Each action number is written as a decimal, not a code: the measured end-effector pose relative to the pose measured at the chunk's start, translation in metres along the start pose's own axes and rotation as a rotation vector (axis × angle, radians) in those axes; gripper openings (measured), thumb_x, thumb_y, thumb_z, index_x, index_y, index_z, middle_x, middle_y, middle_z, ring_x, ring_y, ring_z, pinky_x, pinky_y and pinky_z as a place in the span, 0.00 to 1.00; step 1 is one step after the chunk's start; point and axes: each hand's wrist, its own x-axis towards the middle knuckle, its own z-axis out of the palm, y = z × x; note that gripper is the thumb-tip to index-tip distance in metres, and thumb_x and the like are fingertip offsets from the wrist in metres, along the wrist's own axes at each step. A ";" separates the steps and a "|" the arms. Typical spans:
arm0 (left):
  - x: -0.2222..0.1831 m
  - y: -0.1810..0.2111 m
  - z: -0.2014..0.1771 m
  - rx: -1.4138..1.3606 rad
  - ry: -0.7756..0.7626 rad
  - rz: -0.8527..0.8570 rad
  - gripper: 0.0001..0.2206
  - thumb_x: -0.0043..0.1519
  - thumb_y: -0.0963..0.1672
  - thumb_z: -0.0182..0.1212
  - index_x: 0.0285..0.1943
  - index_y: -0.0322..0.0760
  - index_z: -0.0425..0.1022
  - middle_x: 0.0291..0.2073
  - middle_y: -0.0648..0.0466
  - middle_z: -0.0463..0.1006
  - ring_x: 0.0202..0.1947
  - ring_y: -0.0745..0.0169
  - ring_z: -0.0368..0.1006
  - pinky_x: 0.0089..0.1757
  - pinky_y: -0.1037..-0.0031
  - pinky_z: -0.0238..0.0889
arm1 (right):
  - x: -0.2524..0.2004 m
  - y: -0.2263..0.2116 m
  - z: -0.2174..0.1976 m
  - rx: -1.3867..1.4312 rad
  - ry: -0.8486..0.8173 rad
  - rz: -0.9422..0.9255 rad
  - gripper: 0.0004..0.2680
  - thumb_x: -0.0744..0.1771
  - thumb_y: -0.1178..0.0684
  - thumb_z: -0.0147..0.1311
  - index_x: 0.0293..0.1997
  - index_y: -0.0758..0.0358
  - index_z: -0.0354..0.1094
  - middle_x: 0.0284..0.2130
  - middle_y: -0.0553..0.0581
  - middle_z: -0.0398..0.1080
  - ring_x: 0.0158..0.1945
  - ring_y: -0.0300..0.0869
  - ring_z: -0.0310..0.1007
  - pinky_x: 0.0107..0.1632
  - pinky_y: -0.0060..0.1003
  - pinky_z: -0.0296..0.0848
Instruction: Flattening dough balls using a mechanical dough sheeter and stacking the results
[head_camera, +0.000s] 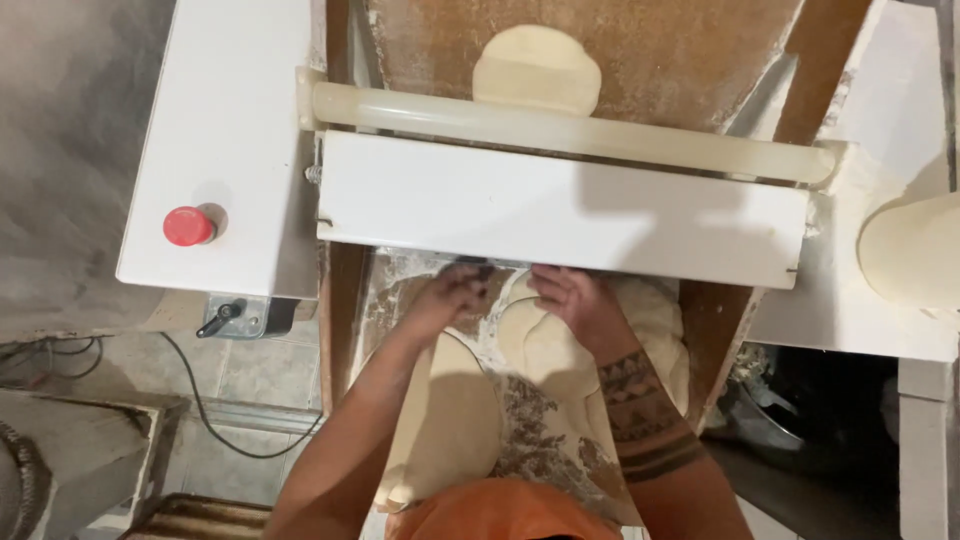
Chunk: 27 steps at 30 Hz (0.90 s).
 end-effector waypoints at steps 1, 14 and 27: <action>0.021 -0.010 0.000 -0.002 0.000 -0.001 0.22 0.63 0.49 0.62 0.64 0.36 0.73 0.44 0.48 0.81 0.42 0.59 0.80 0.42 0.68 0.76 | 0.021 0.007 -0.004 -0.001 0.000 0.001 0.16 0.69 0.46 0.48 0.60 0.61 0.68 0.64 0.58 0.68 0.59 0.51 0.72 0.60 0.49 0.68; 0.110 -0.045 0.031 -0.482 0.295 -0.127 0.19 0.59 0.49 0.69 0.54 0.41 0.69 0.35 0.53 0.77 0.34 0.59 0.74 0.36 0.65 0.69 | 0.137 0.057 0.005 0.578 0.193 -0.010 0.15 0.68 0.44 0.56 0.59 0.53 0.69 0.60 0.53 0.70 0.62 0.56 0.70 0.71 0.60 0.60; 0.011 -0.026 0.027 -0.758 0.195 -0.125 0.20 0.57 0.41 0.72 0.56 0.33 0.69 0.43 0.49 0.80 0.41 0.56 0.80 0.44 0.62 0.77 | 0.042 0.063 0.002 0.525 0.299 0.091 0.10 0.65 0.48 0.62 0.47 0.55 0.69 0.43 0.46 0.73 0.44 0.41 0.74 0.52 0.37 0.74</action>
